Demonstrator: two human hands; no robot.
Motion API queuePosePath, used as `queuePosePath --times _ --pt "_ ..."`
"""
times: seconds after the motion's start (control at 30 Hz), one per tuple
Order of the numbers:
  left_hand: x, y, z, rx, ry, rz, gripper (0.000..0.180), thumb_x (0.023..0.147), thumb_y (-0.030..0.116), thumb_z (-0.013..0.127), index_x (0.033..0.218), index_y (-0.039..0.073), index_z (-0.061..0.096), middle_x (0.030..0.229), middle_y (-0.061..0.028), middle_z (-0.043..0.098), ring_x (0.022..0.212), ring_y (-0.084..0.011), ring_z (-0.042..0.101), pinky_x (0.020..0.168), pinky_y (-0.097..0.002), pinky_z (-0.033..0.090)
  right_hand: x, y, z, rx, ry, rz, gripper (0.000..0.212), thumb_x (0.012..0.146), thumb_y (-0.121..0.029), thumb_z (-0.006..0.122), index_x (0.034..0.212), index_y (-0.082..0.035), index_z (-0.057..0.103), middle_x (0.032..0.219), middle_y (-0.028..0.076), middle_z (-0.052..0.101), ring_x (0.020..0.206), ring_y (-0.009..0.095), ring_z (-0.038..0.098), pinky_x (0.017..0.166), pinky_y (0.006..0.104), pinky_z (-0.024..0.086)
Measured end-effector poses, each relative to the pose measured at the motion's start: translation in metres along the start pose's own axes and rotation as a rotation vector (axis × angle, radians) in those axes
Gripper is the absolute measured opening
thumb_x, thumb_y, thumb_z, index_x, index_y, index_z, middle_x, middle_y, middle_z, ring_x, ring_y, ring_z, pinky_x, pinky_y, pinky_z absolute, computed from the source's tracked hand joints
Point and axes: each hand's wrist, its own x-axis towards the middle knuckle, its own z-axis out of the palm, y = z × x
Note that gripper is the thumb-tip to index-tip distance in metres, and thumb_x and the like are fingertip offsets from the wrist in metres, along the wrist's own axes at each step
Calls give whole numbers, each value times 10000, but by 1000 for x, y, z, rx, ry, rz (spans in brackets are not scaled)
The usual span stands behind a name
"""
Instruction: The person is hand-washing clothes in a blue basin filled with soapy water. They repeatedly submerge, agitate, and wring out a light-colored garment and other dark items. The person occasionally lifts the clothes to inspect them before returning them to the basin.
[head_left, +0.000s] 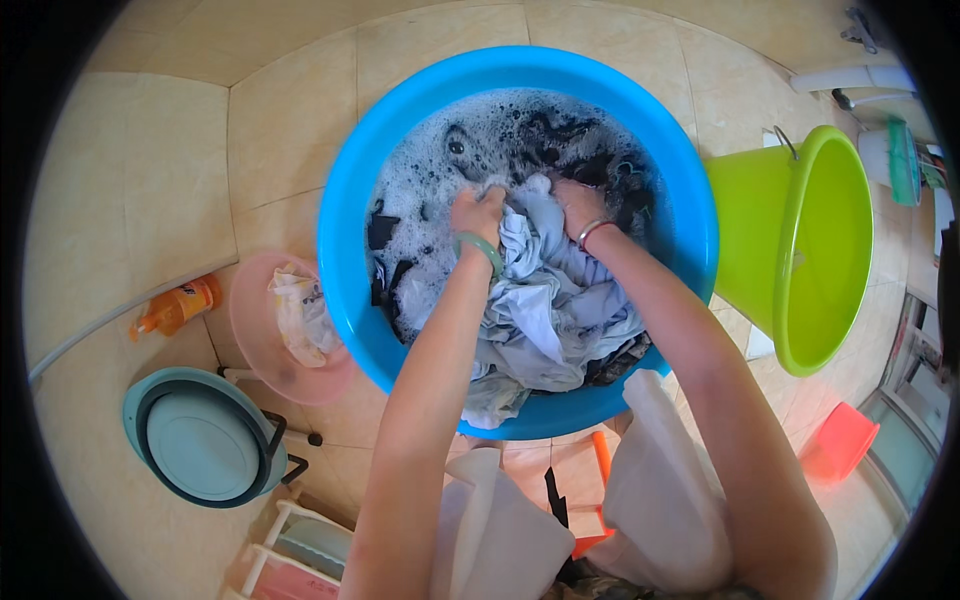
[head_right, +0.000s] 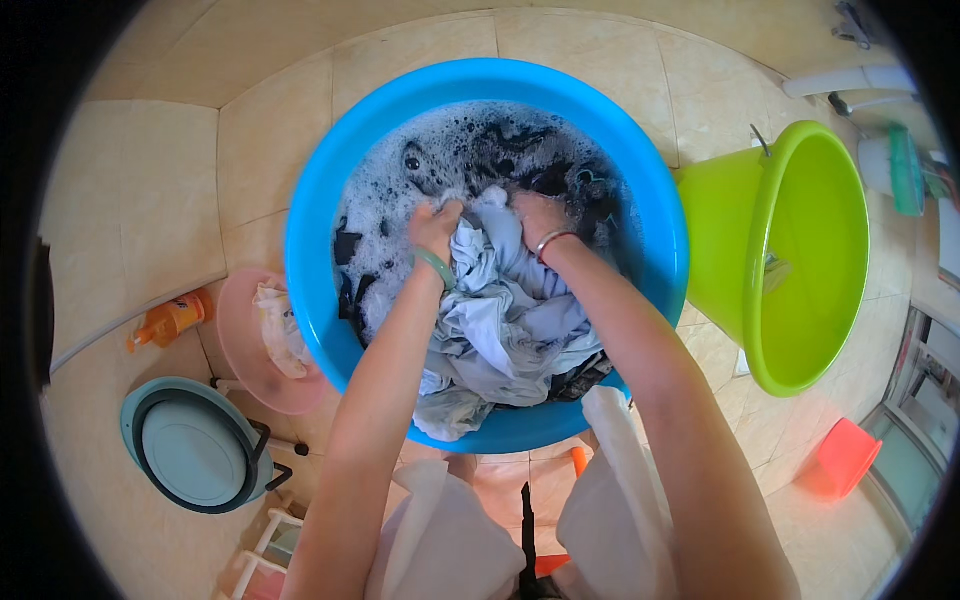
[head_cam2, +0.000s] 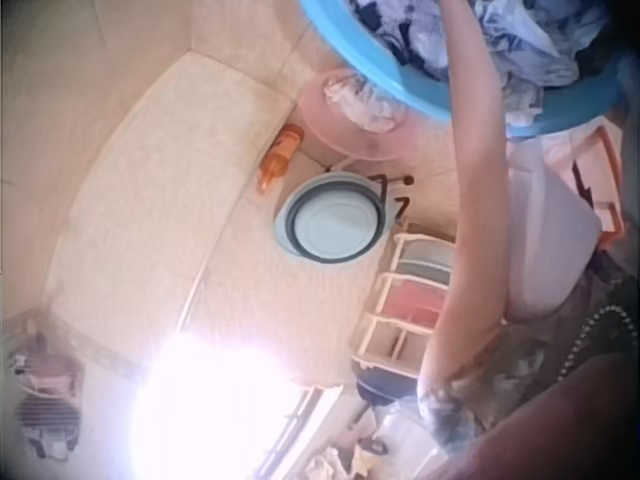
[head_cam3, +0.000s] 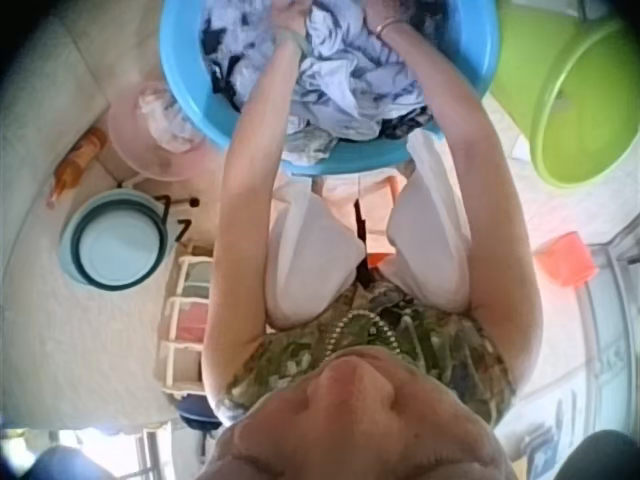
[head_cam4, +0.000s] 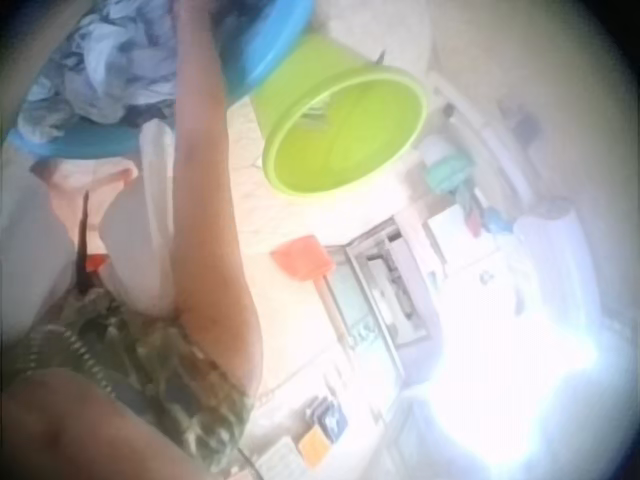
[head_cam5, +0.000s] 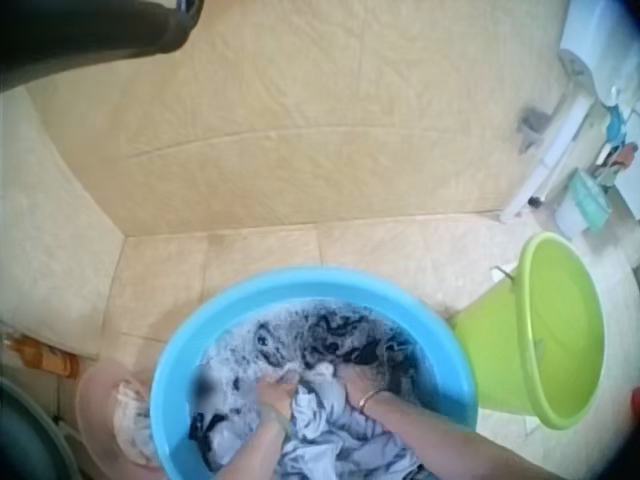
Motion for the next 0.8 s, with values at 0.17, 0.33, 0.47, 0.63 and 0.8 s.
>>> queuePosePath --times 0.17,0.33,0.47,0.63,0.8 --pt "-39 38 -6 -607 -121 -218 306 861 152 680 1087 3 537 955 -92 623 770 -154 607 637 -296 499 -28 -53 -38 339 316 -120 107 790 -83 627 888 -47 603 938 147 622 869 331 619 717 423 525" --pt "-96 103 -18 -859 -373 -257 404 940 170 572 1291 -3 472 1090 -89 611 890 -184 633 731 -325 537 -106 -134 -84 319 266 -518 183 767 -226 683 819 -88 575 814 77 488 745 224 579 617 312 525" --pt "-121 104 -30 -926 -471 -213 339 964 192 546 1290 114 498 1054 -32 601 884 -133 612 752 -291 526 -119 -157 -89 295 331 -642 252 759 -299 688 780 -91 547 792 59 466 720 186 585 534 309 511" --pt "-97 88 -30 -1149 -887 -374 327 955 442 515 1120 166 575 851 14 564 742 -95 568 630 -237 483 -101 -175 -99 282 448 -583 291 755 -317 712 711 -104 519 722 28 477 579 160 578 419 300 465" --pt "-89 65 -24 -1257 -888 -359 309 993 452 427 1085 175 530 788 16 491 698 -81 510 615 -216 452 -90 -168 -95 317 490 -525 277 771 -256 700 639 -101 513 632 21 516 486 177 575 389 320 449"
